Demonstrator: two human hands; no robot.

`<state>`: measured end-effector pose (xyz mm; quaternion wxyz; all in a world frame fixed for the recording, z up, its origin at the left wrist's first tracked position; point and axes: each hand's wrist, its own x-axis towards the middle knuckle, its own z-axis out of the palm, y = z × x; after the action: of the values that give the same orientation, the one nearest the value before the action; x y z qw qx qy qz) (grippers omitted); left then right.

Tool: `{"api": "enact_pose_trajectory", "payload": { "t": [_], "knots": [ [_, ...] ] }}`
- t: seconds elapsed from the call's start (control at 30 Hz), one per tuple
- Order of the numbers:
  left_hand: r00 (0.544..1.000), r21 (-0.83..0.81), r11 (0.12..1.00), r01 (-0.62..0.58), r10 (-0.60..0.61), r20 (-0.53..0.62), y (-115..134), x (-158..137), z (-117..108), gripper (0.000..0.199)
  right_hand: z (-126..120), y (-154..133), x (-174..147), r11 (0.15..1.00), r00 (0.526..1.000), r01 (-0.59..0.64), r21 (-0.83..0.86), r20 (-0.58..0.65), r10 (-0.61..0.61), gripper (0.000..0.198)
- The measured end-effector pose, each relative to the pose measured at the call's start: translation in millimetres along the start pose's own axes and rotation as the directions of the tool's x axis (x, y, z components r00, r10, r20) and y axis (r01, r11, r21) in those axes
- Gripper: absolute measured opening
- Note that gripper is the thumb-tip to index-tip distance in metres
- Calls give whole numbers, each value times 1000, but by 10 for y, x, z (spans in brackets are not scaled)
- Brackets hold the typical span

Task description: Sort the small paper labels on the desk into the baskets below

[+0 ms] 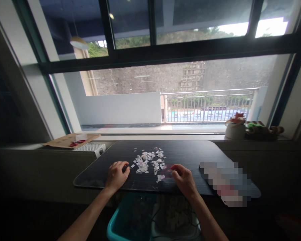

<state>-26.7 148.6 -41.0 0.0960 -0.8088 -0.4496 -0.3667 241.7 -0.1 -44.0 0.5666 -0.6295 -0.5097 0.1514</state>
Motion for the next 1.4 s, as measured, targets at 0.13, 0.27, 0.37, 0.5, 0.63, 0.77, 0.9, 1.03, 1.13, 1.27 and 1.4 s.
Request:
{"api": "enact_pose_trajectory", "payload": {
  "t": [0.13,0.27,0.37,0.5,0.63,0.77,0.9,1.03,1.13,1.27,1.4],
  "knots": [
    [1000,-4,1000,5,-5,11,6,1,-11,18,3,-7,1,999,1000,5,-32,-8,-5,24],
    [1000,-3,1000,11,-11,17,15,3,-23,18,-6,-20,-3,1000,999,0,-15,-46,-1,23],
    [1000,-4,1000,14,-14,16,21,3,-29,18,-8,-45,-20,1000,1000,22,3,8,-22,24],
    [1000,-10,1000,18,-18,16,26,3,-33,18,-4,-81,-37,1000,999,30,-7,15,-30,23],
    [1000,-8,1000,21,-21,23,26,1,-35,18,1,-73,-34,999,998,48,-5,49,-47,23],
    [1000,-5,1000,18,-18,20,23,2,-30,18,2,-30,-7,997,1000,5,-73,-25,-7,24],
    [1000,-10,1000,16,-16,15,21,4,-26,18,-7,-9,11,994,991,-40,-106,-135,26,27],
    [1000,-5,1000,25,-25,15,24,1,-31,17,-31,-33,-3,985,979,-87,-148,-197,57,25],
    [1000,-3,1000,18,-18,17,25,-1,-30,17,-42,-49,-9,988,969,-100,-114,-235,71,24],
    [1000,0,1000,10,-10,12,23,3,-20,16,-58,-53,-5,993,981,-94,-68,-175,81,25],
    [1000,-11,1000,9,-9,1,26,1,-17,15,-174,-69,-68,985,987,-104,-141,-138,85,25]
  ]
}}
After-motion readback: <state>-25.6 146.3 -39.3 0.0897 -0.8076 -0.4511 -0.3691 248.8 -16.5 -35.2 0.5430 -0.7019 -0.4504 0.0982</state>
